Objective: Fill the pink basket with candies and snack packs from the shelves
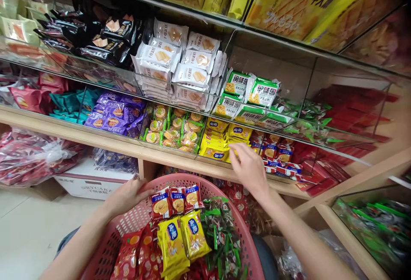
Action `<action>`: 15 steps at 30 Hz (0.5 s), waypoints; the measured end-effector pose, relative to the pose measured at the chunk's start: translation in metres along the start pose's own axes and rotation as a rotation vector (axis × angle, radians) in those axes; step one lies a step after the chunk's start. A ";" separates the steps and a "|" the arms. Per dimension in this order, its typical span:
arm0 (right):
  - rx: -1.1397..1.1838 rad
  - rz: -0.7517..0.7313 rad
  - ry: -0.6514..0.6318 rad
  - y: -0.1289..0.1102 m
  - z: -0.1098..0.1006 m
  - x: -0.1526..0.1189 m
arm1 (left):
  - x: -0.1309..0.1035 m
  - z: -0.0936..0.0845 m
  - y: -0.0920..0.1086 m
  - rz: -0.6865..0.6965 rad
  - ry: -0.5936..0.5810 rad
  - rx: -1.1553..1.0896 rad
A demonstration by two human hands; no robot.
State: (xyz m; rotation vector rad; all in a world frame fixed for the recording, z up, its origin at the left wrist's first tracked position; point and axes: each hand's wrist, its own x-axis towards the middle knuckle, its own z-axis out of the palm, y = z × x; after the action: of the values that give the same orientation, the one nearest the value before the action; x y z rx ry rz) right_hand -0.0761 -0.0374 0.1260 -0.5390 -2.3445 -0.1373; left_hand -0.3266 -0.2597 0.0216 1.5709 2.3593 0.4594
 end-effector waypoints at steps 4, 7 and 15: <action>-0.313 -0.025 -0.044 0.058 0.011 0.015 | 0.000 0.000 0.000 -0.015 0.001 -0.026; -0.459 -0.042 -0.089 0.073 0.016 0.028 | -0.002 -0.002 0.002 -0.013 -0.002 -0.036; -0.596 -0.012 -0.183 0.069 0.017 0.042 | -0.003 -0.004 0.004 -0.004 0.002 -0.025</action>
State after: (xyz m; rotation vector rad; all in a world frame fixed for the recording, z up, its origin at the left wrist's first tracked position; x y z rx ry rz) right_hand -0.0856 0.0442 0.1382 -0.8490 -2.4707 -0.8403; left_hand -0.3232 -0.2614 0.0270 1.5550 2.3479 0.4880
